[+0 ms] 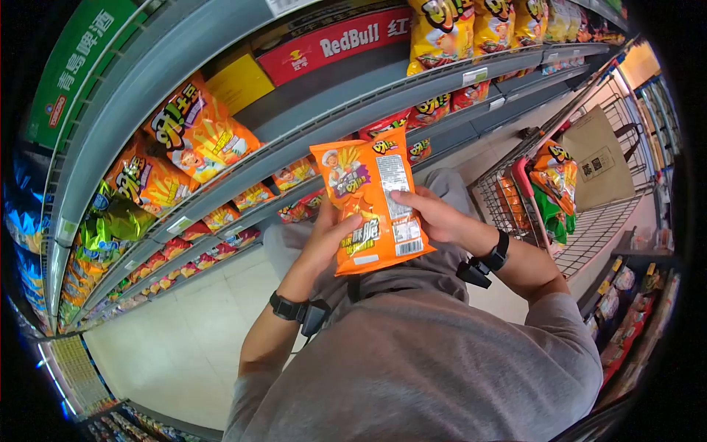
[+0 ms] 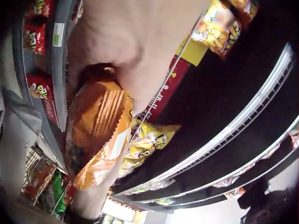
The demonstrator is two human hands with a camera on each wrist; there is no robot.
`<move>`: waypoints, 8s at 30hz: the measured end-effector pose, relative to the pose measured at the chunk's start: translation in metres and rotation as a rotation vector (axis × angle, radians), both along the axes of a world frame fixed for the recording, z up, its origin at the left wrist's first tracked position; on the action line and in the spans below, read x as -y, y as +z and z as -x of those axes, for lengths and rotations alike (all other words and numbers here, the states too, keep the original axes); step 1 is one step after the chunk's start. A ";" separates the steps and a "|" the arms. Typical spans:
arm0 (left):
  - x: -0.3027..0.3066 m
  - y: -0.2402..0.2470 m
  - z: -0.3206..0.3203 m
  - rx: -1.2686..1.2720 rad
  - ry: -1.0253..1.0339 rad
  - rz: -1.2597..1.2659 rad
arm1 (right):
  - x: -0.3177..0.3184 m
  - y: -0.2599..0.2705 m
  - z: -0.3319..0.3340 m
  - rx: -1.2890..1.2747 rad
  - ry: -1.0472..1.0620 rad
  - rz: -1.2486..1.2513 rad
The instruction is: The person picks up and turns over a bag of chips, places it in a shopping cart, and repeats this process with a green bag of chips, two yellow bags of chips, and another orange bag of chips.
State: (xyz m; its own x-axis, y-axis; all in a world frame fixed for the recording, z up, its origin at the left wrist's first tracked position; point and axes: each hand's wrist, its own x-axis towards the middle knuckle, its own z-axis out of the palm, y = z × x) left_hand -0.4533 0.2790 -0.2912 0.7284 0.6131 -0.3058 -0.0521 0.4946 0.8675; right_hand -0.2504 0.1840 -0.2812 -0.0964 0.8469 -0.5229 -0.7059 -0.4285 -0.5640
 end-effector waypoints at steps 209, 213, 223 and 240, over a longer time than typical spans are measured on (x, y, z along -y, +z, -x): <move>0.001 0.057 0.006 0.126 0.266 -0.442 | -0.006 0.066 0.006 0.720 -0.066 -0.702; 0.004 0.064 0.006 0.037 0.171 -0.544 | -0.010 0.065 0.000 0.795 -0.074 -0.778; 0.004 0.069 0.006 0.118 0.137 -0.525 | -0.007 0.064 -0.001 0.750 -0.039 -0.742; -0.012 0.054 -0.011 -0.023 -0.021 -0.254 | -0.016 0.044 -0.001 0.260 -0.171 -0.254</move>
